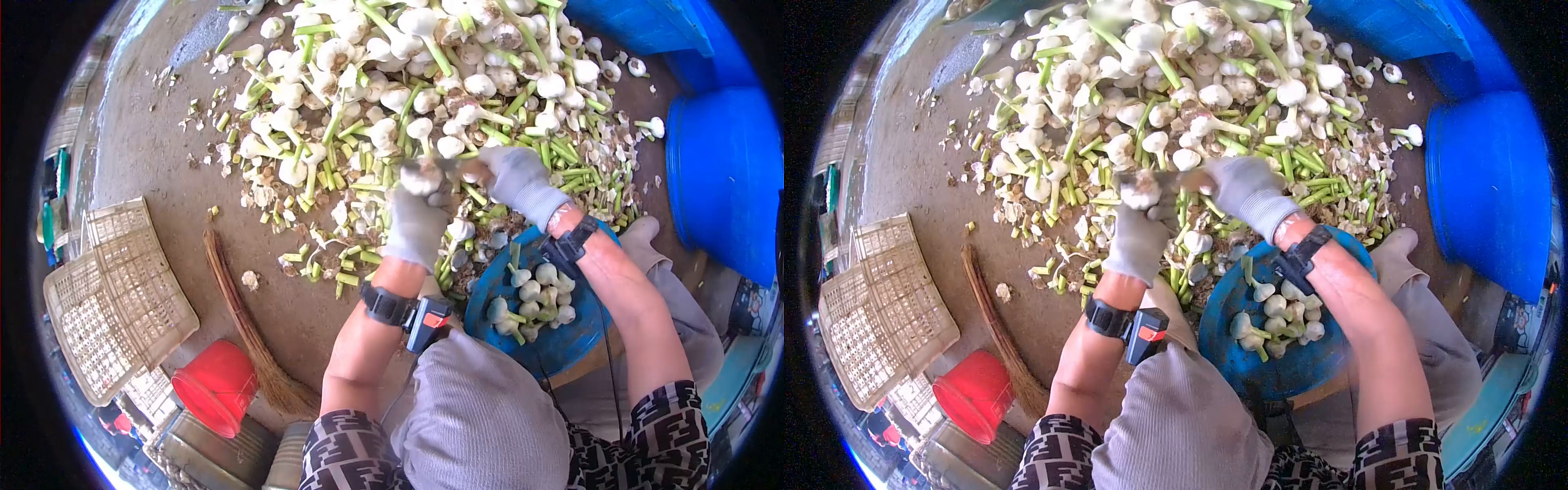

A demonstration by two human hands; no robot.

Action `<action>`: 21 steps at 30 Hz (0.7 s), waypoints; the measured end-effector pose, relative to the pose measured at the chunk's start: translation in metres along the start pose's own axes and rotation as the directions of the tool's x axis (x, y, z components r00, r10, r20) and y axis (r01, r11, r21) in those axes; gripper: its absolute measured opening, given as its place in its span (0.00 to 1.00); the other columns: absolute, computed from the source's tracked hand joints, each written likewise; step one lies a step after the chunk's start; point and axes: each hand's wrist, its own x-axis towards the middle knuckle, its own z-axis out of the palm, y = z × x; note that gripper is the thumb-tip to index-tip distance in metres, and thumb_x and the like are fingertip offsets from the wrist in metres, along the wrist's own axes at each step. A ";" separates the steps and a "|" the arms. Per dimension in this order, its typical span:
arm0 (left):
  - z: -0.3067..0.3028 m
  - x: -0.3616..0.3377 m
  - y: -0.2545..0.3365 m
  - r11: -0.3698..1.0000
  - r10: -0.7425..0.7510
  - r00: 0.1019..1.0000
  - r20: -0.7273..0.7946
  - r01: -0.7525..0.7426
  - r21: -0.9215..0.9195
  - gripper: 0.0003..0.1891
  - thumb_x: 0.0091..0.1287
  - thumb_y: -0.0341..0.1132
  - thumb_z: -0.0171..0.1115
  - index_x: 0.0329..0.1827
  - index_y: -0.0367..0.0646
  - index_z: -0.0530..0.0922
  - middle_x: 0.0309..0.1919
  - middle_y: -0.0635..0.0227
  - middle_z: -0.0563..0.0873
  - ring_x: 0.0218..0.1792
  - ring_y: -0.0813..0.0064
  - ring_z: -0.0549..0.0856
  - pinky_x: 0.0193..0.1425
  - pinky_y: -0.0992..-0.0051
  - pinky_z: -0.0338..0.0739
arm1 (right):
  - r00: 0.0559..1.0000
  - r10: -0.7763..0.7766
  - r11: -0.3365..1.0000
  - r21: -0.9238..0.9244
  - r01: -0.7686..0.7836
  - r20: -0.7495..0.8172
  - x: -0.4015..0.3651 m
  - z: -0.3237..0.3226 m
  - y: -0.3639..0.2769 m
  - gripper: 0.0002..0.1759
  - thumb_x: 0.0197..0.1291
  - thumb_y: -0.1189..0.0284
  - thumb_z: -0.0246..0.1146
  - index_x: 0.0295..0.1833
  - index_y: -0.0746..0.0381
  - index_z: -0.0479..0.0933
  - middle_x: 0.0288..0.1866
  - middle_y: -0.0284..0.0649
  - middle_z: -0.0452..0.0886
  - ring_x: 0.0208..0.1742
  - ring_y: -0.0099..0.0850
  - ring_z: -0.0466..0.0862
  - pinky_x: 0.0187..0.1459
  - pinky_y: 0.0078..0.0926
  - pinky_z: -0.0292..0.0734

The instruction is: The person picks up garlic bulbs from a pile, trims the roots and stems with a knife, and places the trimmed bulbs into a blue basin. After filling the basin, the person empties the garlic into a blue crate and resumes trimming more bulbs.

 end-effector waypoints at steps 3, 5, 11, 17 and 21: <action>0.029 -0.022 0.016 0.111 0.212 0.860 0.464 -0.493 0.863 0.08 0.61 0.24 0.51 0.41 0.37 0.76 0.31 0.68 0.79 0.25 0.82 0.76 0.28 0.86 0.70 | 0.930 0.368 0.930 0.007 -0.368 -0.009 0.002 -0.001 0.067 0.15 0.55 0.65 0.54 0.47 0.53 0.77 0.41 0.46 0.81 0.44 0.43 0.81 0.46 0.39 0.75; 0.044 -0.027 0.009 0.336 -0.269 0.940 0.211 -0.114 0.935 0.09 0.60 0.27 0.56 0.42 0.33 0.78 0.40 0.61 0.83 0.38 0.72 0.82 0.43 0.76 0.76 | 0.913 0.393 0.919 0.081 -0.386 -0.112 -0.018 0.009 0.085 0.17 0.53 0.63 0.54 0.48 0.53 0.77 0.41 0.47 0.81 0.44 0.44 0.81 0.46 0.39 0.75; 0.049 0.068 0.031 -0.975 -0.094 0.978 0.184 -0.127 0.180 0.25 0.54 0.27 0.57 0.58 0.57 0.72 0.61 0.65 0.68 0.57 0.63 0.74 0.55 0.69 0.72 | 0.864 0.491 0.854 0.256 -0.452 -0.109 -0.022 0.008 0.089 0.19 0.50 0.58 0.56 0.46 0.55 0.78 0.41 0.47 0.81 0.43 0.45 0.81 0.47 0.37 0.75; 0.023 0.088 0.059 -0.869 -0.078 0.971 0.227 -0.178 0.462 0.21 0.57 0.33 0.56 0.57 0.47 0.72 0.48 0.61 0.77 0.47 0.63 0.79 0.47 0.66 0.75 | 0.906 0.391 0.911 0.209 -0.356 -0.160 -0.030 0.024 0.088 0.14 0.49 0.61 0.59 0.38 0.57 0.79 0.32 0.47 0.81 0.37 0.44 0.82 0.40 0.38 0.76; 0.027 0.032 0.052 0.112 0.136 0.982 -0.128 0.113 0.987 0.20 0.64 0.40 0.58 0.53 0.34 0.75 0.42 0.62 0.83 0.38 0.78 0.80 0.42 0.78 0.75 | 0.975 0.199 0.963 0.206 -0.176 -0.097 -0.020 0.019 0.061 0.16 0.52 0.58 0.57 0.40 0.56 0.78 0.36 0.46 0.82 0.39 0.44 0.81 0.44 0.38 0.76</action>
